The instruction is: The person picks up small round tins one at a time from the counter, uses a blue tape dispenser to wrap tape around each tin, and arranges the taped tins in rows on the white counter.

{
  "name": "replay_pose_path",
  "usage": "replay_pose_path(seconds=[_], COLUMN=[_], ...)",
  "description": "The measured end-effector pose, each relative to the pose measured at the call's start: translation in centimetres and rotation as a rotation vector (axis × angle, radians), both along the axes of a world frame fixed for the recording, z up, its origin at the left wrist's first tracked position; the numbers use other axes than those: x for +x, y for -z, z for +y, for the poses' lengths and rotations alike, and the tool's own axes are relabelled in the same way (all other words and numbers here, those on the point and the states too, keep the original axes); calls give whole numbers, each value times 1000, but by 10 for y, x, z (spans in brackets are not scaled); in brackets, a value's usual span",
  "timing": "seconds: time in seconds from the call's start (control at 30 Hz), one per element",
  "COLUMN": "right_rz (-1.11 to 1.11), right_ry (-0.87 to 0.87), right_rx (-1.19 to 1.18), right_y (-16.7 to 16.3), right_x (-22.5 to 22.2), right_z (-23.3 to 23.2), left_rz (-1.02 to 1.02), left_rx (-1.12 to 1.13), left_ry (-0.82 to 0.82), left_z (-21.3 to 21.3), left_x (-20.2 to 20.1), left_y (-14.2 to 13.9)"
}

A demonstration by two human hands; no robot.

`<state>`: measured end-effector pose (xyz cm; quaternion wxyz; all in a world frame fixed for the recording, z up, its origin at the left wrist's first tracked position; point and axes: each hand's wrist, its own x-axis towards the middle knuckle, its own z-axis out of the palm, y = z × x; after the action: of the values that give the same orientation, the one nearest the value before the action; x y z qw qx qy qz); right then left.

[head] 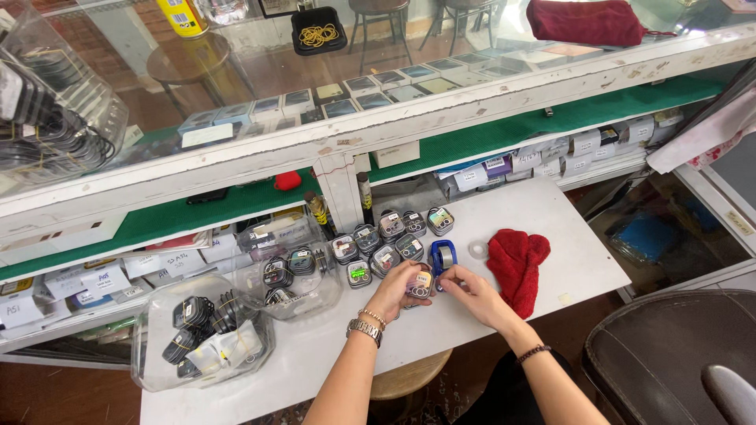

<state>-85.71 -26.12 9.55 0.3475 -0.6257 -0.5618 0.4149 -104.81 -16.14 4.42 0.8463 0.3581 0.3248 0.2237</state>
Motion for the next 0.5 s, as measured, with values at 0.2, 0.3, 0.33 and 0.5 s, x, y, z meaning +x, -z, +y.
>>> replay_pose_path(seconds=[0.2, 0.3, 0.33, 0.5], right_rz=[-192, -200, -206, -230], right_ry=[-97, -139, -136, -141], right_rx=[-109, -92, -103, -102], right_y=[-27, -35, -37, -48], right_x=[-11, -15, -17, -21], right_z=[18, 22, 22, 24], left_rz=[13, 17, 21, 44], left_rx=[47, 87, 101, 125], left_ry=[-11, -16, -21, -29], left_z=[8, 9, 8, 7], left_x=[-1, -3, -4, -7], left_y=[-2, -5, -6, -15])
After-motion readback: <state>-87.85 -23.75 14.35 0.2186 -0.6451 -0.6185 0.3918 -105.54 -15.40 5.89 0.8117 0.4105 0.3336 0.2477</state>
